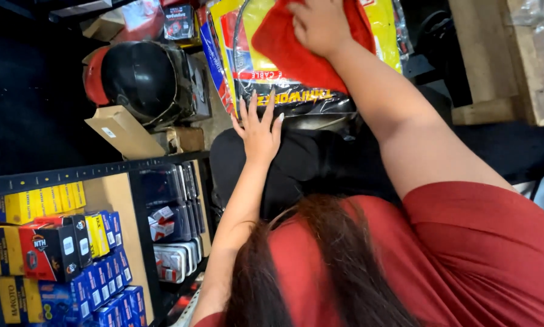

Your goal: The person wipes down plastic-packaged motorcycle parts with a cloth and organizes them on shelving units.

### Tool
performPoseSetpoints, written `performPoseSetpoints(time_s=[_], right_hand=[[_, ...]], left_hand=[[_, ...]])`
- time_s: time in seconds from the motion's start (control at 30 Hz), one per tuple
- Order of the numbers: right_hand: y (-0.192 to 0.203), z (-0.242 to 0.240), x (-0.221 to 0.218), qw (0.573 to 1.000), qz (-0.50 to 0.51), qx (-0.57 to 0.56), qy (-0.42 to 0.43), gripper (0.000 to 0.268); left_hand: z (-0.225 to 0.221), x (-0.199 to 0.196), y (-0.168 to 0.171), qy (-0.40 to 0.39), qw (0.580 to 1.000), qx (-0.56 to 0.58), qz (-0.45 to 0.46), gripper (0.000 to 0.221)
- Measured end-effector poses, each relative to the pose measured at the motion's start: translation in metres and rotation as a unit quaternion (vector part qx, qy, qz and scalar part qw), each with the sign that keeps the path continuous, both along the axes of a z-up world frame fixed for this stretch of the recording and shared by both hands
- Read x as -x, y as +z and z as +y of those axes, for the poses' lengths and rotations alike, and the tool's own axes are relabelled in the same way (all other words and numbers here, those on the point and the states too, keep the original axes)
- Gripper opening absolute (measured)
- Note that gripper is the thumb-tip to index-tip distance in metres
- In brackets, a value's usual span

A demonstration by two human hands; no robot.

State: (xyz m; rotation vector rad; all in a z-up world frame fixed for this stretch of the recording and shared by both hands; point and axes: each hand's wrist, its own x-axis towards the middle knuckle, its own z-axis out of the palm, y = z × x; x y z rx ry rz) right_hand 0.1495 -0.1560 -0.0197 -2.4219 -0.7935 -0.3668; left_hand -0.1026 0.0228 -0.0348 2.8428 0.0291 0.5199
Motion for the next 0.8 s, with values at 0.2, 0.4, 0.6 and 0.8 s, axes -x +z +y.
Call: performPoseSetpoints(time_s=[0.2,0.4,0.6,0.8], right_hand=[[-0.003,0.061,0.112,0.99,-0.063,0.111,0.065,0.049],[-0.015,0.031,0.162,0.993,-0.056,0.03,0.096,0.05],[0.008,-0.021,0.132,0.998,-0.055,0.032,-0.013,0.052],[-0.003,-0.043,0.074,0.991,-0.039,0.004,-0.131,0.053]], left_hand=[[0.017,-0.014,-0.043,0.002,1.0,0.011,0.002,0.06],[0.006,-0.011,-0.031,0.011,0.999,0.039,0.018,0.059],[0.003,-0.01,-0.026,0.049,0.992,-0.043,0.111,0.046],[0.0,-0.008,-0.016,0.018,0.999,-0.031,0.018,0.058]])
